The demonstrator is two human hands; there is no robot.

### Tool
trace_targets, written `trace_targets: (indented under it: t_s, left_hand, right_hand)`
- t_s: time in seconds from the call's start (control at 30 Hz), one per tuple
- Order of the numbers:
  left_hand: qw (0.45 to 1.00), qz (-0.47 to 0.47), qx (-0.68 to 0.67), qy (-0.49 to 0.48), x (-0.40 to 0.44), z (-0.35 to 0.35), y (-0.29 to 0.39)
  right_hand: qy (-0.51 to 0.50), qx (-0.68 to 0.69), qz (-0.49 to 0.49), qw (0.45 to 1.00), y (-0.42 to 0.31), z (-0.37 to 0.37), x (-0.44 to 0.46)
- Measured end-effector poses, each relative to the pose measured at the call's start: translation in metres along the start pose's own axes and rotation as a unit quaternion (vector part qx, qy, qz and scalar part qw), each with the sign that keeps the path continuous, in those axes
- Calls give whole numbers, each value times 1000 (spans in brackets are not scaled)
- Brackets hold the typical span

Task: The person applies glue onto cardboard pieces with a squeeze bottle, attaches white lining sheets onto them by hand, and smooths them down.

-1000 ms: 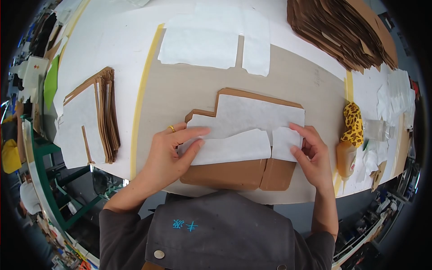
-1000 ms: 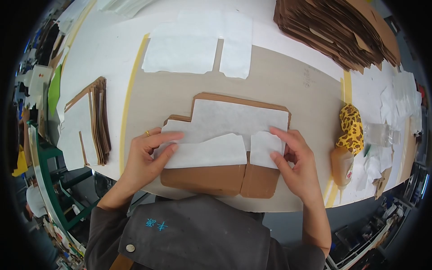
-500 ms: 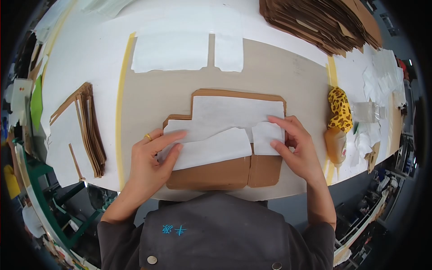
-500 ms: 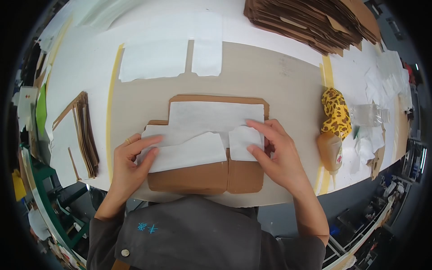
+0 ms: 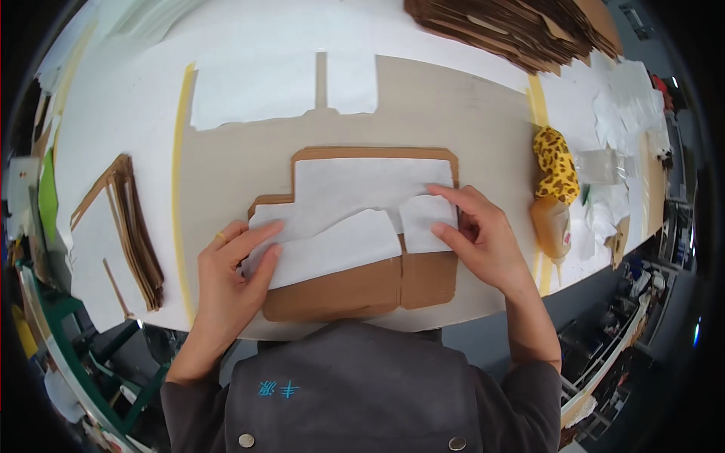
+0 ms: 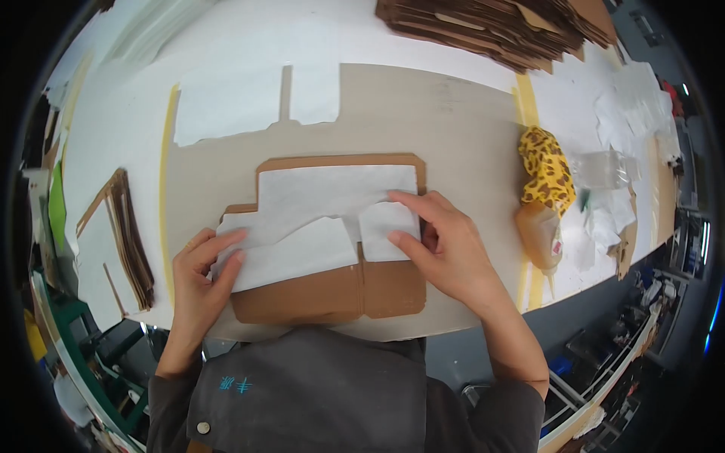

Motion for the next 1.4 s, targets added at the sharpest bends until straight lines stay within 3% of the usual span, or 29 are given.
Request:
trace_targets:
  t_s: [0.3, 1.4]
  left_hand:
    - [1000, -2, -26, 16, -5, -3, -11]
    - [1000, -2, 11, 23, -7, 0, -16]
  right_hand:
    - [43, -62, -14, 997, -1, -3, -1]
    - [39, -62, -9, 997, -2, 0, 0]
Point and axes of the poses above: each hand's wrist, its own x-axis towards the middle knuckle, its own z-axis out of the palm, y = z × x, the point moved 8 cm from there along x, towards the middle knuckle, and after that the axes turned 12 degrees about x, right-handed, at the moved point
